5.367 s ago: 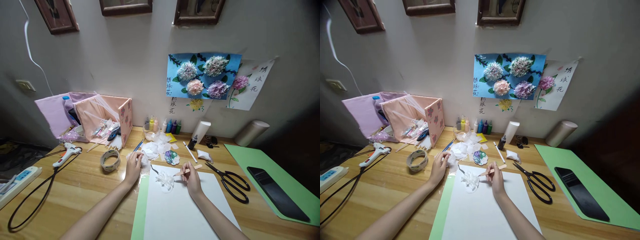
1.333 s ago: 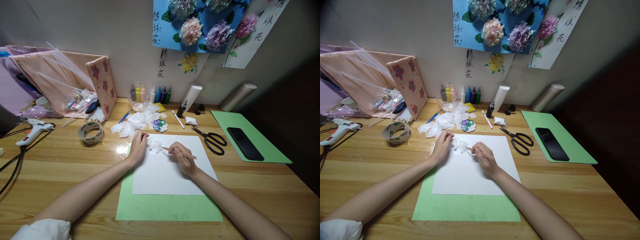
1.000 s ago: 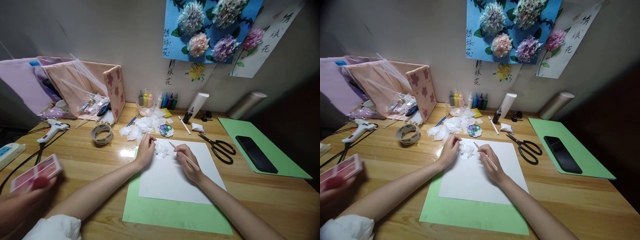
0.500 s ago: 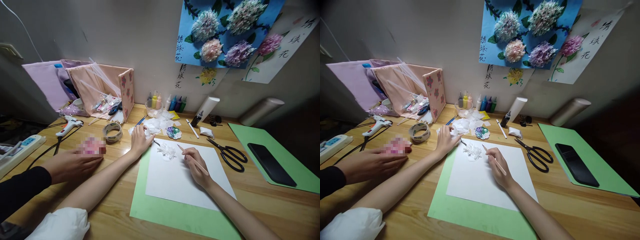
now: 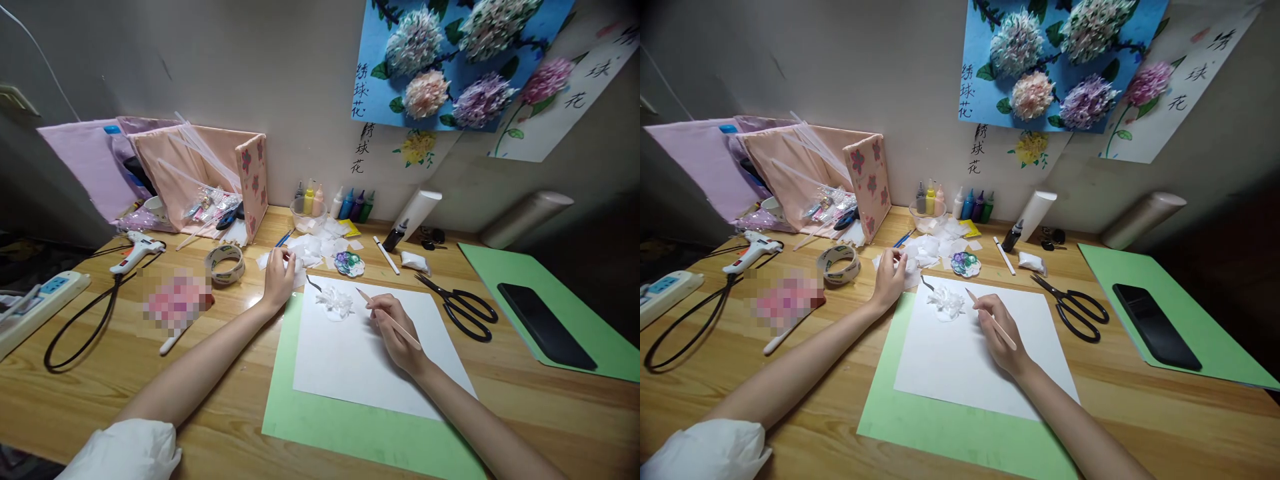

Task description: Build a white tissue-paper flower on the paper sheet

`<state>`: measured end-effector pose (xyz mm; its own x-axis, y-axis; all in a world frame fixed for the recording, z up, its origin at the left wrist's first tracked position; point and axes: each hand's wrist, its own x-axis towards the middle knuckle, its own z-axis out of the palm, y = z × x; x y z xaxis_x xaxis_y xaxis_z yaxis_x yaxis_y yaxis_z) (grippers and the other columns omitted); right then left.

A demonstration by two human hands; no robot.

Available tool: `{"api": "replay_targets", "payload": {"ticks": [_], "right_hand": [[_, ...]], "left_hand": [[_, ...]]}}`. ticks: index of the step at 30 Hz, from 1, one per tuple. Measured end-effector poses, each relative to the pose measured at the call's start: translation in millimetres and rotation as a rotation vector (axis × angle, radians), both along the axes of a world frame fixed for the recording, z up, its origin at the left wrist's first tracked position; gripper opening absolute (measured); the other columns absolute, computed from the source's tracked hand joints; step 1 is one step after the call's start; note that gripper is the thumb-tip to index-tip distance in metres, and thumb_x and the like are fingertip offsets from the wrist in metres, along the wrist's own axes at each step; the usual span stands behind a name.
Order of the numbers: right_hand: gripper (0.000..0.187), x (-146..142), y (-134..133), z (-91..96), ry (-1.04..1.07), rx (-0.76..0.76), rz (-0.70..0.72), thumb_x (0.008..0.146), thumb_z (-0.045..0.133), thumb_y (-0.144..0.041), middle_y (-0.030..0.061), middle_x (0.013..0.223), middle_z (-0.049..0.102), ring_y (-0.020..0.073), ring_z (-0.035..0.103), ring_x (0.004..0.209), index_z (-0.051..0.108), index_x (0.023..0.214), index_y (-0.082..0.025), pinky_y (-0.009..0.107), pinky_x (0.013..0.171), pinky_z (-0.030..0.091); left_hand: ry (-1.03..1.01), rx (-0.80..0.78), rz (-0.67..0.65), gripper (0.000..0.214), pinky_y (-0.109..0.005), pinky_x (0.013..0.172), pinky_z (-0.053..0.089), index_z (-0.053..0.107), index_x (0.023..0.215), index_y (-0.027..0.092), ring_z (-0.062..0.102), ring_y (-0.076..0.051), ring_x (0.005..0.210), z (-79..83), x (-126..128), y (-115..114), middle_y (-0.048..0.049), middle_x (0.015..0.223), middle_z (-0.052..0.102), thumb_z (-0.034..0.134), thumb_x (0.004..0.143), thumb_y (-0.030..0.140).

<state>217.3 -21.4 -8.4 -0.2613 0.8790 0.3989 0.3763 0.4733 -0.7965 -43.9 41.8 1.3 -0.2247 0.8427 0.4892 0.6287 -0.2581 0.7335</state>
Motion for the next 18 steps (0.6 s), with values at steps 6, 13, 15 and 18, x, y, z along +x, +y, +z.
{"api": "replay_targets", "payload": {"ticks": [6, 13, 15, 18], "right_hand": [[0.017, -0.4, 0.5, 0.1, 0.011, 0.01, -0.014, 0.093, 0.035, -0.031, 0.0049, 0.091, 0.052, 0.0166, 0.052, 0.074, 0.05, 0.096, -0.022, 0.033, 0.066, 0.044], [0.015, 1.3, -0.9, 2.0, -0.066, 0.155, 0.139, 0.09, 0.038, -0.023, 0.0058, 0.086, 0.058, 0.0196, 0.057, 0.081, 0.05, 0.098, -0.022, 0.036, 0.069, 0.047], [0.015, 1.4, -2.2, 3.4, -0.106, 0.204, 0.167, 0.088, 0.038, -0.019, 0.0058, 0.084, 0.059, 0.0195, 0.058, 0.08, 0.049, 0.098, -0.023, 0.036, 0.068, 0.048], [0.017, 1.1, -3.6, 5.6, -0.111, 0.292, 0.167, 0.086, 0.038, -0.015, 0.005, 0.082, 0.06, 0.0183, 0.059, 0.076, 0.048, 0.096, -0.024, 0.034, 0.064, 0.049]], "left_hand": [[-0.065, 0.043, -0.315, 0.015, -0.031, 0.077, 0.043, 0.048, 0.082, 0.02, 0.051, -0.016, 0.08, 12.2, 7.7, -28.8, -0.0047, 0.083, 0.054, 0.043, 0.087, 0.033], [0.198, -0.103, -0.833, 0.014, -0.032, 0.081, 0.042, 0.062, 0.081, 0.021, 0.053, -0.018, 0.088, 19.7, 24.7, -60.9, -0.0068, 0.09, 0.058, 0.053, 0.082, 0.031], [0.221, -0.113, -0.805, 0.013, -0.032, 0.081, 0.042, 0.063, 0.082, 0.022, 0.053, -0.018, 0.089, 18.2, 28.1, -58.5, -0.006, 0.091, 0.057, 0.054, 0.082, 0.03], [0.23, -0.125, -0.706, 0.012, -0.031, 0.08, 0.041, 0.063, 0.082, 0.021, 0.052, -0.018, 0.089, 13.2, 31.0, -52.6, -0.0054, 0.091, 0.056, 0.053, 0.083, 0.028]]}}
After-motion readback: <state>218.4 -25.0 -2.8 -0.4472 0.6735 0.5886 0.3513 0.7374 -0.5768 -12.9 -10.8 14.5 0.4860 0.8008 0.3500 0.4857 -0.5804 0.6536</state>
